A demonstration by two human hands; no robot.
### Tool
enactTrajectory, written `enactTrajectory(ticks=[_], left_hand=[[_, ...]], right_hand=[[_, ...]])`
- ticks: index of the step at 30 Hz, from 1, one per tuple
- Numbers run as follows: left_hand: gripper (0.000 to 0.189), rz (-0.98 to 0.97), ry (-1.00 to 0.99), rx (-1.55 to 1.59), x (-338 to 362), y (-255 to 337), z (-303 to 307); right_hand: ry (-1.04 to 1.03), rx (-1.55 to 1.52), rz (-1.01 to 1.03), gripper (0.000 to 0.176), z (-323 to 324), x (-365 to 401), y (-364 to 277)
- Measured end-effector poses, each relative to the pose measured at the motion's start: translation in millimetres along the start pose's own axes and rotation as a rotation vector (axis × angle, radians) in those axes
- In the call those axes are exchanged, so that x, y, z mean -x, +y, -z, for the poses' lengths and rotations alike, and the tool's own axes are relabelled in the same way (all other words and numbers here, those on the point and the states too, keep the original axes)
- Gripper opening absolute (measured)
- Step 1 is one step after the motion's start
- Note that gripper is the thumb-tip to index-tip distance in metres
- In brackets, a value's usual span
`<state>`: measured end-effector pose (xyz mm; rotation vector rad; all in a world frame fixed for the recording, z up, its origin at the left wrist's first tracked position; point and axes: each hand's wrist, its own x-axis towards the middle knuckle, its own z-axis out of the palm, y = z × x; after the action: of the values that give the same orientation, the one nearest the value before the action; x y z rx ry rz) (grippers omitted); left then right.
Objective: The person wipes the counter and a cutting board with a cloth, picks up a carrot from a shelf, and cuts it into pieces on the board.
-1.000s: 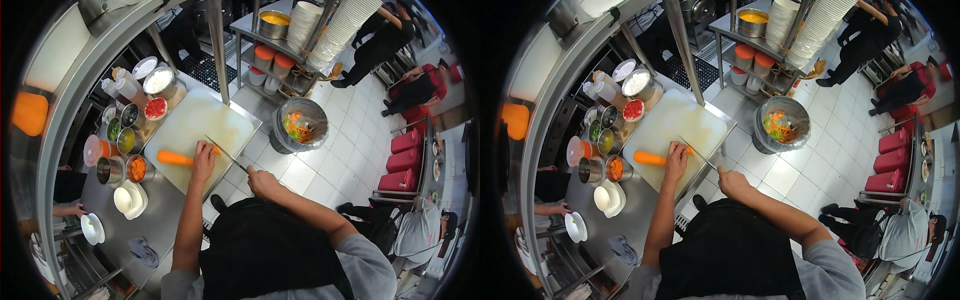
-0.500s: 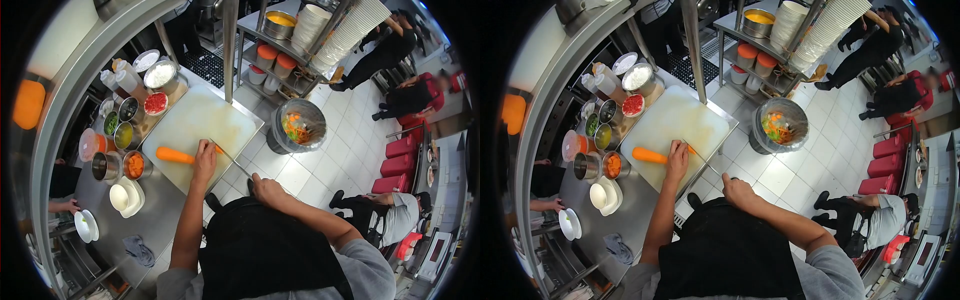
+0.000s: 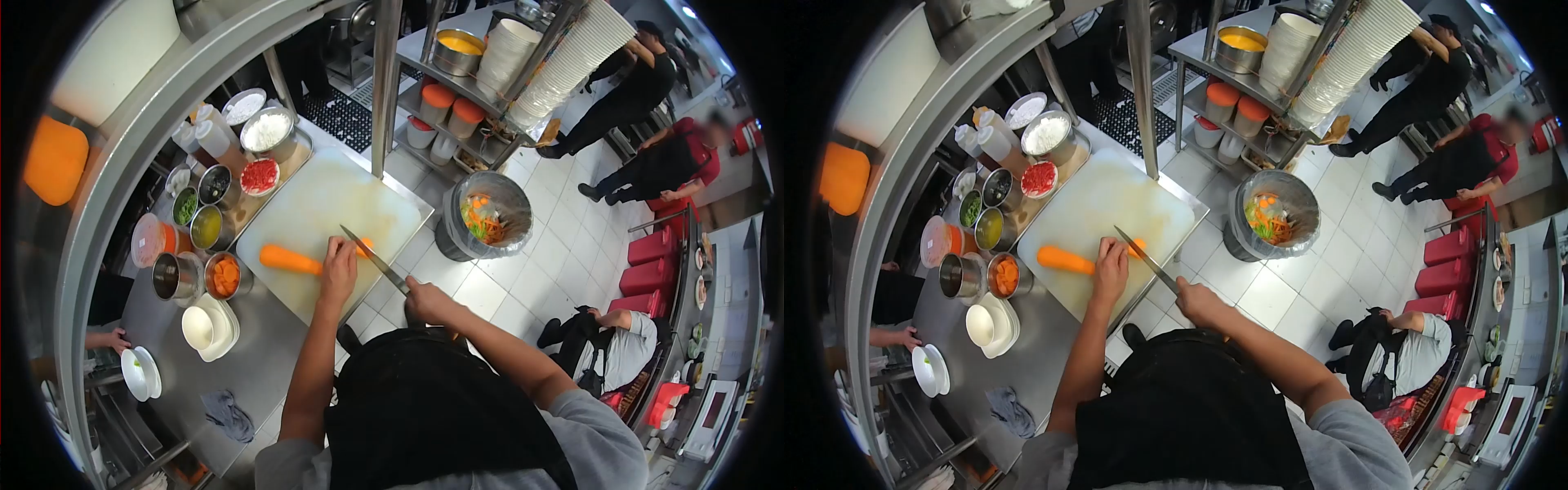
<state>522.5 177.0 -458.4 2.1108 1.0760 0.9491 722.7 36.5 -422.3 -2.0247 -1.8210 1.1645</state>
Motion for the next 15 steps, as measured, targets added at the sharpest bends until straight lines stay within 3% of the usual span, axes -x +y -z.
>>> enactTrajectory(ticks=[3,9,15], left_hand=[[0.018,-0.011,0.004,0.012,0.2,-1.4,1.6],[0.024,-0.051,-0.134,-0.148,-14.0,1.3,-0.4],[0.018,0.08,-0.004,0.057,-17.1,-10.3,-8.2]], right_hand=[[-0.082,-0.142,0.006,0.028,36.4,-3.3,22.2],[0.164,0.046,0.131,0.024,34.3,-10.0,48.2],[0.19,0.17,0.028,0.029,14.3,9.6,34.0]])
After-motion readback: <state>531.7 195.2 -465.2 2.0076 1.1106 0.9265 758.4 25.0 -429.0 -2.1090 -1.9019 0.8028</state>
